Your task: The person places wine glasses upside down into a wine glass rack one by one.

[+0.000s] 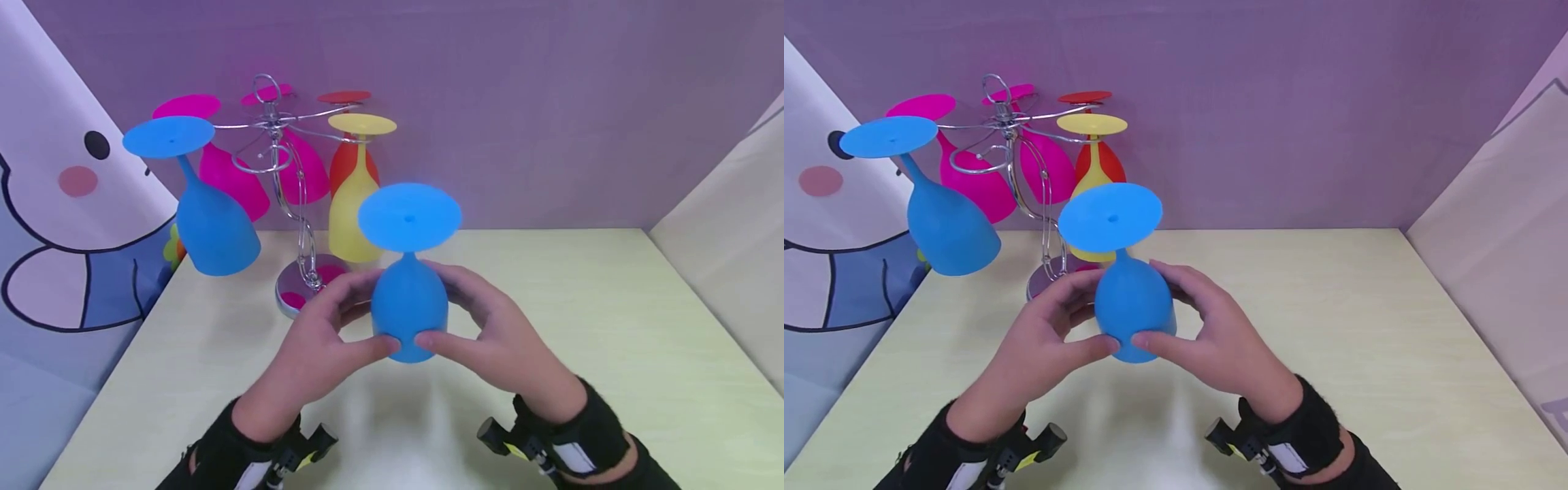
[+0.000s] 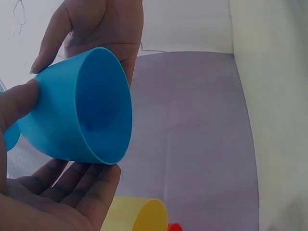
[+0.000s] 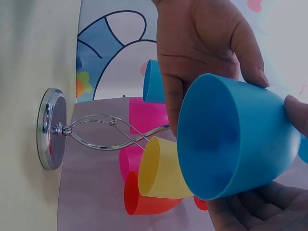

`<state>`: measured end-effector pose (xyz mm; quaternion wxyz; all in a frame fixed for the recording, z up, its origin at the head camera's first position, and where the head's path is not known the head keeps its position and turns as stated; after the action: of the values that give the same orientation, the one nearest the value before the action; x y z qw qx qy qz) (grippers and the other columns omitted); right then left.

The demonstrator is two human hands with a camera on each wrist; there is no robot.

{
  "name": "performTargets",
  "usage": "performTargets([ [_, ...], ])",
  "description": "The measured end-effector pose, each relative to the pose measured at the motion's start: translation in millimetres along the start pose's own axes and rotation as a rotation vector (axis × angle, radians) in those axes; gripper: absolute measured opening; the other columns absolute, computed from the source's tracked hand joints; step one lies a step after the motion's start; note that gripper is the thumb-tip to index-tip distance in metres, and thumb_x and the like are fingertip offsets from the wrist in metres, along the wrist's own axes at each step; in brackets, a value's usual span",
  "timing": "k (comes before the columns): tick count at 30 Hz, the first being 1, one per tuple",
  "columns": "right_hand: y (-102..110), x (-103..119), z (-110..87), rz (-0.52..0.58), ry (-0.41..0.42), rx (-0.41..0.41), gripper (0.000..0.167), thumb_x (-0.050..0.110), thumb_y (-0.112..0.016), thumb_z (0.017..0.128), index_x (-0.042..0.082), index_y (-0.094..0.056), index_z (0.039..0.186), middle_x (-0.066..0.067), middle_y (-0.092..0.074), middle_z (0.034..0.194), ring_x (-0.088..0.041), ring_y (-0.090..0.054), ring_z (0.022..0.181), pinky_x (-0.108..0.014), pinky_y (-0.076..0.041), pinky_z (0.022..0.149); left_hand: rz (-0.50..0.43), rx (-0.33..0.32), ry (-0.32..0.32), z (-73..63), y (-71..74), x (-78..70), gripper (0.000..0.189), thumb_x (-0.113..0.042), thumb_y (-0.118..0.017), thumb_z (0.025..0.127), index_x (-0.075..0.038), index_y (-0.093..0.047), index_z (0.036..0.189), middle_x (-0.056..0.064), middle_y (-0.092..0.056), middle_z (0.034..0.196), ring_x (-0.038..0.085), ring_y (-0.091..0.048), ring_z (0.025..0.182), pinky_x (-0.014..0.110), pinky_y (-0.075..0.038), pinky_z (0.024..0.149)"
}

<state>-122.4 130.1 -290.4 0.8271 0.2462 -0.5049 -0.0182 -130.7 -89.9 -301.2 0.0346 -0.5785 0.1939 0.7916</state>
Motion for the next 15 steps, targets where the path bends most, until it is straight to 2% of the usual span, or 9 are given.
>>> performTargets([
  [11,-10.1,1.3,2.4,0.021,0.028,-0.119,0.072,0.014,-0.084,0.088,0.017,-0.051,0.151,0.006,-0.057,0.146,-0.018,-0.056,0.132,-0.048,-0.048,0.107,-0.009,-0.02,0.007,1.4,8.3,0.0,0.075,-0.02,-0.088,0.083,-0.018,-0.051,0.148,-0.001,-0.057,0.143,0.024,-0.057,0.13,0.043,-0.051,0.104],
  [15,-16.7,2.6,5.5,0.058,0.038,-0.157,0.071,0.015,-0.085,0.088,0.016,-0.052,0.151,0.005,-0.058,0.146,-0.019,-0.056,0.132,-0.049,-0.048,0.108,-0.042,-0.028,-0.006,1.7,14.3,-1.2,0.07,-0.013,-0.086,0.085,-0.015,-0.052,0.147,0.001,-0.058,0.143,0.024,-0.057,0.131,0.045,-0.05,0.105],
])
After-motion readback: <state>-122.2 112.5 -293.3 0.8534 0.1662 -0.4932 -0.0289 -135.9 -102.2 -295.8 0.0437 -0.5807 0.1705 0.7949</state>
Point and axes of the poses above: each hand's wrist, its own z-axis towards the middle knuckle, its own y-axis out of the back of the hand, x = y × z, the point moved 3 cm from there along z, towards the middle knuckle
